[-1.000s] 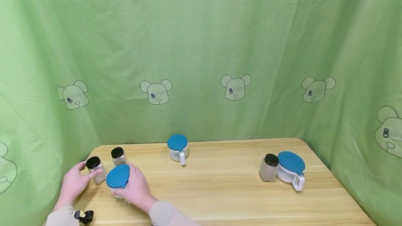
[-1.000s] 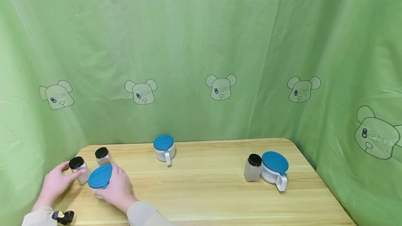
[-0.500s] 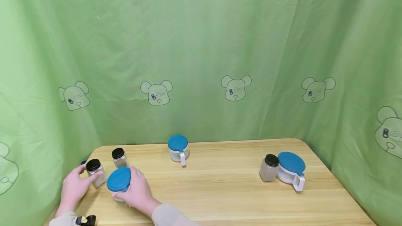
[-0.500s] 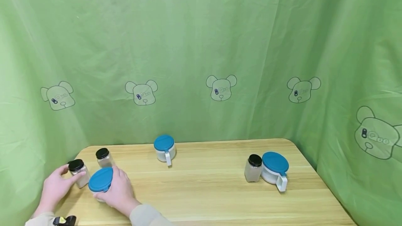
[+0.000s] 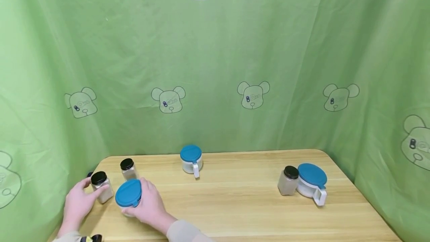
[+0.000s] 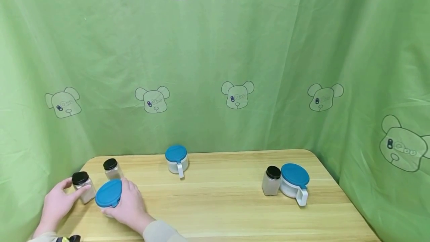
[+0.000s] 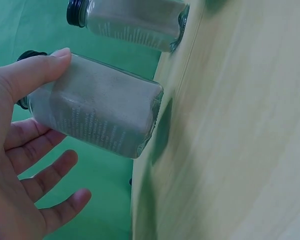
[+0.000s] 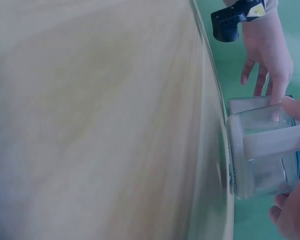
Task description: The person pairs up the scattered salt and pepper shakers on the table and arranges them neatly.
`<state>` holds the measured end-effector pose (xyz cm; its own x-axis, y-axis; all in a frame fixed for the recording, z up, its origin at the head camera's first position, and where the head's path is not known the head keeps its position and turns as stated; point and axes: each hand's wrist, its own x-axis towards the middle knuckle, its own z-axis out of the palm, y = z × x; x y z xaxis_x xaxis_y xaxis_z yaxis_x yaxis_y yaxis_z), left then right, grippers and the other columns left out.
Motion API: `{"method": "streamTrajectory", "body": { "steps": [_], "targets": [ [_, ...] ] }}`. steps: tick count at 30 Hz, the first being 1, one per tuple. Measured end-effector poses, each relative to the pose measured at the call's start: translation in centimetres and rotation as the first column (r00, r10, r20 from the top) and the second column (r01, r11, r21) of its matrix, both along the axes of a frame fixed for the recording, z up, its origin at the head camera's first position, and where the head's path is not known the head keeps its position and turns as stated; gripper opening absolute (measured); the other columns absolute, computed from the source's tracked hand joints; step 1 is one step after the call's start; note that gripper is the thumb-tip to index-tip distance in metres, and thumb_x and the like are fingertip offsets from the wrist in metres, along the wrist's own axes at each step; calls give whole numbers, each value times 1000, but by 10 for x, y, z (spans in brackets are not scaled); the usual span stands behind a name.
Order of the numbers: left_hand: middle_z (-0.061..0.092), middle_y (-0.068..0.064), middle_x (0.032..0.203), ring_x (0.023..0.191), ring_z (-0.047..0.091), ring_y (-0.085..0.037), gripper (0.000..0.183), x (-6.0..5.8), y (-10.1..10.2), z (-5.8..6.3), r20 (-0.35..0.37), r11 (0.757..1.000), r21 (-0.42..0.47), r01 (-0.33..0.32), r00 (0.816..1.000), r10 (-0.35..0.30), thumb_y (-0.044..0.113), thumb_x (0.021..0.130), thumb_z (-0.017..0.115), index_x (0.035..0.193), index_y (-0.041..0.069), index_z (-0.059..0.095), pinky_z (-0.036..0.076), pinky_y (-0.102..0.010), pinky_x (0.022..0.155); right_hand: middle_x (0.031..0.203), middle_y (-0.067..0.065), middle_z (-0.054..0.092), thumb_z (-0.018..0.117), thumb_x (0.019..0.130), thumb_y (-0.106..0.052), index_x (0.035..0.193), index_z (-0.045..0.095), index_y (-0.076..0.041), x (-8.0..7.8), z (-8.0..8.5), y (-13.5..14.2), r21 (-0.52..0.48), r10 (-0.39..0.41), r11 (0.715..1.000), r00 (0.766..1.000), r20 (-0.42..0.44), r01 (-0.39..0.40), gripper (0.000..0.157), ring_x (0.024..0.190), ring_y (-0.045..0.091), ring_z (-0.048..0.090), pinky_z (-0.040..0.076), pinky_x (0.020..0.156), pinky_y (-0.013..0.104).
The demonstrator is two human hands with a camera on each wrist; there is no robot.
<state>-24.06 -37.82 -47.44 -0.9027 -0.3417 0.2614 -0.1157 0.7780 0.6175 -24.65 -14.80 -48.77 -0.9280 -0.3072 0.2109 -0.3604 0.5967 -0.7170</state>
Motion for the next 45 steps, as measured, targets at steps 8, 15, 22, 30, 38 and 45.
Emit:
{"method": "streamTrajectory", "body": {
  "steps": [8, 15, 22, 30, 38, 45],
  "targets": [
    [49, -38, 133, 117, 49, -54, 77, 5, 7, 6, 12, 1000, 5, -20, 1000, 20, 50, 81, 75, 130, -5, 53, 40, -63, 94, 138, -3, 52, 85, 68, -51, 144, 39, -22, 5, 2, 11, -31, 12, 999, 1000, 22, -11, 93, 122, 13, 53, 51, 99, 32],
    [50, -38, 131, 116, 50, -54, 77, 8, 11, 9, -9, 1000, -4, -27, 1000, 27, 49, 81, 76, 130, -5, 53, 40, -63, 94, 137, -3, 53, 86, 67, -50, 143, 40, -22, 7, 5, 19, -70, 7, 997, 1000, 22, -5, 92, 122, 14, 54, 52, 99, 34],
    [48, -38, 133, 118, 47, -54, 79, 15, 17, 17, -20, 1000, 1, -18, 1000, 18, 49, 80, 76, 132, -6, 51, 37, -65, 95, 139, 0, 51, 85, 68, -50, 145, 39, -21, 10, 9, 29, -69, 7, 998, 999, 37, -4, 95, 123, 17, 54, 52, 99, 37],
    [47, -37, 136, 120, 44, -53, 80, 18, 29, 26, -49, 1000, 21, 12, 999, -11, 47, 80, 77, 133, -6, 50, 34, -66, 98, 139, 0, 51, 86, 67, -49, 146, 38, -21, 10, 15, 40, -74, 5, 997, 999, 50, -1, 96, 124, 18, 53, 52, 99, 39],
    [48, -36, 135, 122, 43, -51, 80, 21, 41, 33, -62, 998, 57, 15, 998, -11, 45, 79, 78, 133, -7, 50, 34, -66, 99, 140, 1, 51, 86, 67, -49, 145, 38, -21, 12, 16, 50, -81, -5, 997, 999, 43, 8, 96, 124, 19, 53, 53, 99, 40],
    [49, -34, 135, 122, 44, -49, 74, 20, 47, 32, -76, 997, 68, 45, 996, -40, 44, 78, 79, 130, -3, 54, 35, -65, 96, 138, 2, 53, 87, 66, -46, 145, 39, -20, 13, 15, 58, -90, -24, 996, 999, 43, 28, 96, 121, 20, 55, 53, 98, 41]
  ]
}}
